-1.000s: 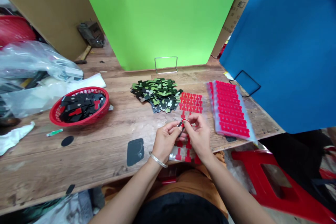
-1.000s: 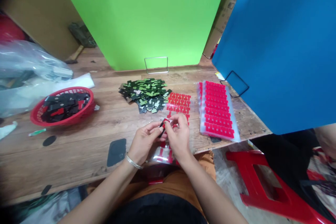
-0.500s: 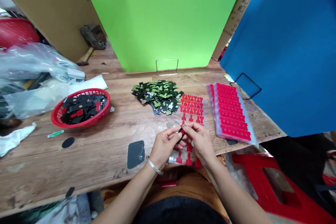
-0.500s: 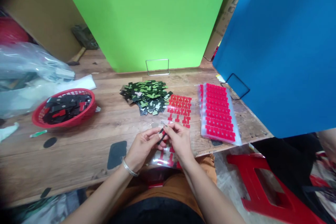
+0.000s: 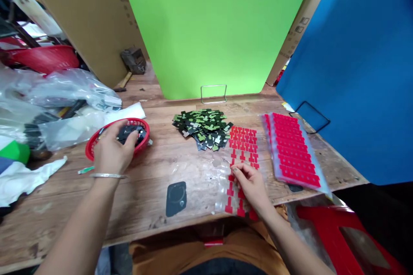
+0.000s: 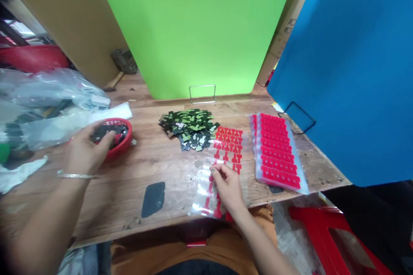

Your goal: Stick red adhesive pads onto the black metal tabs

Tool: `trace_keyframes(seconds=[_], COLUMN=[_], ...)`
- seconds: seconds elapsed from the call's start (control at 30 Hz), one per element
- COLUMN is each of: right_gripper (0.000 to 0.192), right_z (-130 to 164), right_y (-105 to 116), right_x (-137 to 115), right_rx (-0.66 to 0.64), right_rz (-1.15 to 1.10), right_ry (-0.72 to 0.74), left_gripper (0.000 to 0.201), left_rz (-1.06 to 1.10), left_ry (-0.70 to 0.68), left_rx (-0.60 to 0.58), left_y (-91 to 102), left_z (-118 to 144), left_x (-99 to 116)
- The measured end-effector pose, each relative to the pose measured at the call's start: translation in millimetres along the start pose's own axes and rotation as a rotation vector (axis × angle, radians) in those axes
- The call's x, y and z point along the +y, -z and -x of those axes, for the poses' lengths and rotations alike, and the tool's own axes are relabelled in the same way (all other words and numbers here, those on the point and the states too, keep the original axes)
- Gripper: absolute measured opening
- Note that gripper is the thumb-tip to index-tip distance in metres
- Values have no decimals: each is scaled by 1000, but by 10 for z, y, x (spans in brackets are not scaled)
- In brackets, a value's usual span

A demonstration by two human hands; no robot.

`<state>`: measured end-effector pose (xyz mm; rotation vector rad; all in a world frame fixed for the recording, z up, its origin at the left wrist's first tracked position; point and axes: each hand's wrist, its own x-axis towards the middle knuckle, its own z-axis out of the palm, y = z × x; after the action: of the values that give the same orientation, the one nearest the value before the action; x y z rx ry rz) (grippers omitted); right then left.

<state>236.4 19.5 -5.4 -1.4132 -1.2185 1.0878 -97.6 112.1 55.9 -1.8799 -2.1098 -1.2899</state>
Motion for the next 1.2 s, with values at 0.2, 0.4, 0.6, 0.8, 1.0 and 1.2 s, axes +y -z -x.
trace_keyframes(seconds=[0.2, 0.4, 0.6, 0.8, 1.0, 1.2], right_gripper=[21, 18, 18, 16, 21, 40], right_z=[65, 146, 155, 107, 39, -57], right_y=[-175, -146, -20, -108, -233, -329], right_x=[-9, -41, -60, -97, -115, -25], right_rx=[-66, -96, -58, -87, -80, -131], right_rz=[17, 50, -6, -21, 169, 667], right_ry=[36, 72, 30, 56, 271, 522], left_gripper=[22, 29, 16, 13, 15, 16], left_rz=[-81, -101, -118, -65, -2, 51], left_ry=[-344, -481, -643, -776, -576, -455], left_rx=[-322, -585, -690, -709, -674, -766], left_y=[-584, -1327, -1388, -1267, -970, -692], left_z=[118, 125, -138, -131, 319, 935], left_x=[339, 658, 621, 585, 687, 797])
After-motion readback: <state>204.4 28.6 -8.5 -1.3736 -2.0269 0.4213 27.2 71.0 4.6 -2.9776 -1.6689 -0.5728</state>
